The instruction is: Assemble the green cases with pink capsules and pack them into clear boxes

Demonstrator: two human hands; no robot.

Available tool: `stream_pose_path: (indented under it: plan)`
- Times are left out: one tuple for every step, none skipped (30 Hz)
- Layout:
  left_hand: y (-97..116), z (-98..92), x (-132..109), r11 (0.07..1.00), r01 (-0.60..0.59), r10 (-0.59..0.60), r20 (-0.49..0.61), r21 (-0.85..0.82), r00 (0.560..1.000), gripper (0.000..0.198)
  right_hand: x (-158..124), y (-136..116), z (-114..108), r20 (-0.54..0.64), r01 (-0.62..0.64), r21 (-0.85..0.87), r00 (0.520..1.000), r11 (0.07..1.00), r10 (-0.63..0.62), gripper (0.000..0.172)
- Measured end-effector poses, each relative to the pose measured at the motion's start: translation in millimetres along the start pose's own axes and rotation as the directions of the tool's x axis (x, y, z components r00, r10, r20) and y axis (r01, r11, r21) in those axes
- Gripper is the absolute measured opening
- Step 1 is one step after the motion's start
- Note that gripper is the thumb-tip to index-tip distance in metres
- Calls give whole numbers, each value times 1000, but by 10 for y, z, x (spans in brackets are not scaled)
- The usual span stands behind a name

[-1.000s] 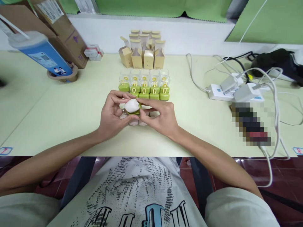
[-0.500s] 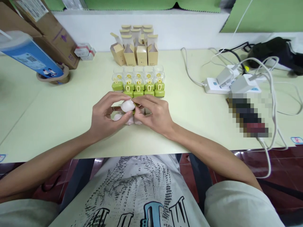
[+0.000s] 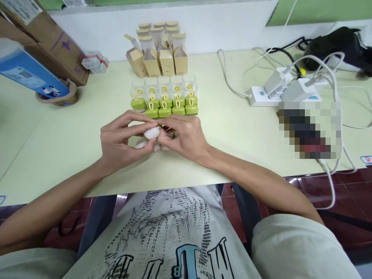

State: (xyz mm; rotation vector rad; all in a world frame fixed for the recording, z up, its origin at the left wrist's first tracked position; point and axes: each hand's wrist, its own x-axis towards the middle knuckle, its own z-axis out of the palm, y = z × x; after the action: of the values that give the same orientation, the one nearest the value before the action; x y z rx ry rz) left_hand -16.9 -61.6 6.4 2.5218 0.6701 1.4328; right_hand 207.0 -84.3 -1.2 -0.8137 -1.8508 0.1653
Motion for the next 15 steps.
stream_pose_path:
  plan:
    - [-1, -5, 0, 1000, 2, -2, 7, -7, 1000, 38, -2, -4, -1, 3, -13, 7, 1000, 1000, 13, 23]
    - [2, -10, 0, 1000, 11, -11, 17, -17, 1000, 40, -6, -9, -2, 8, -30, 10, 1000, 999, 30, 23]
    - [7, -14, 0, 999, 23, -22, 27, -28, 999, 41, -11, -13, -3, 16, -52, 8, 999, 999, 52, 24]
    - [12, -18, 0, 999, 32, -31, 35, -38, 999, 41, -17, -18, -6, 23, -75, 2, 997, 997, 75, 24]
    - [16, -20, -2, 998, 41, -39, 39, -44, 998, 41, -23, -24, -8, 30, -99, -4, 995, 995, 99, 24]
    - [19, -20, -3, 998, 48, -46, 41, -48, 998, 41, -27, -29, -11, 37, -121, -9, 992, 993, 121, 24]
    - [19, -18, -6, 997, 56, -54, 41, -49, 998, 40, -31, -35, -15, 41, -135, -13, 990, 991, 136, 24]
    - [19, -14, -8, 996, 67, -65, 38, -51, 997, 37, -32, -40, -18, 40, -142, -16, 989, 990, 143, 24]
    - [17, -9, -10, 995, 80, -78, 34, -53, 996, 35, -32, -46, -21, 37, -143, -20, 989, 990, 144, 24]
    - [15, -3, -12, 993, 100, -98, 31, -55, 995, 32, -31, -53, -23, 32, -141, -26, 989, 990, 142, 25]
    - [15, 2, -13, 991, 117, -116, 24, -58, 993, 29, -30, -61, -24, 27, -137, -32, 990, 990, 138, 25]
    - [15, 6, -13, 990, 128, -127, 14, -60, 992, 27, -28, -70, -24, 21, -131, -37, 991, 991, 132, 25]
    - [17, 8, -12, 989, 133, -132, 5, -61, 991, 26, -28, -79, -24, 17, -123, -40, 992, 992, 124, 25]
    - [19, 9, -10, 989, 134, -134, 0, -62, 991, 26, -27, -89, -23, 12, -112, -38, 994, 993, 113, 25]
    - [22, 7, -9, 989, 133, -133, 1, -62, 991, 27, -27, -97, -24, 2, -97, -35, 995, 995, 97, 25]
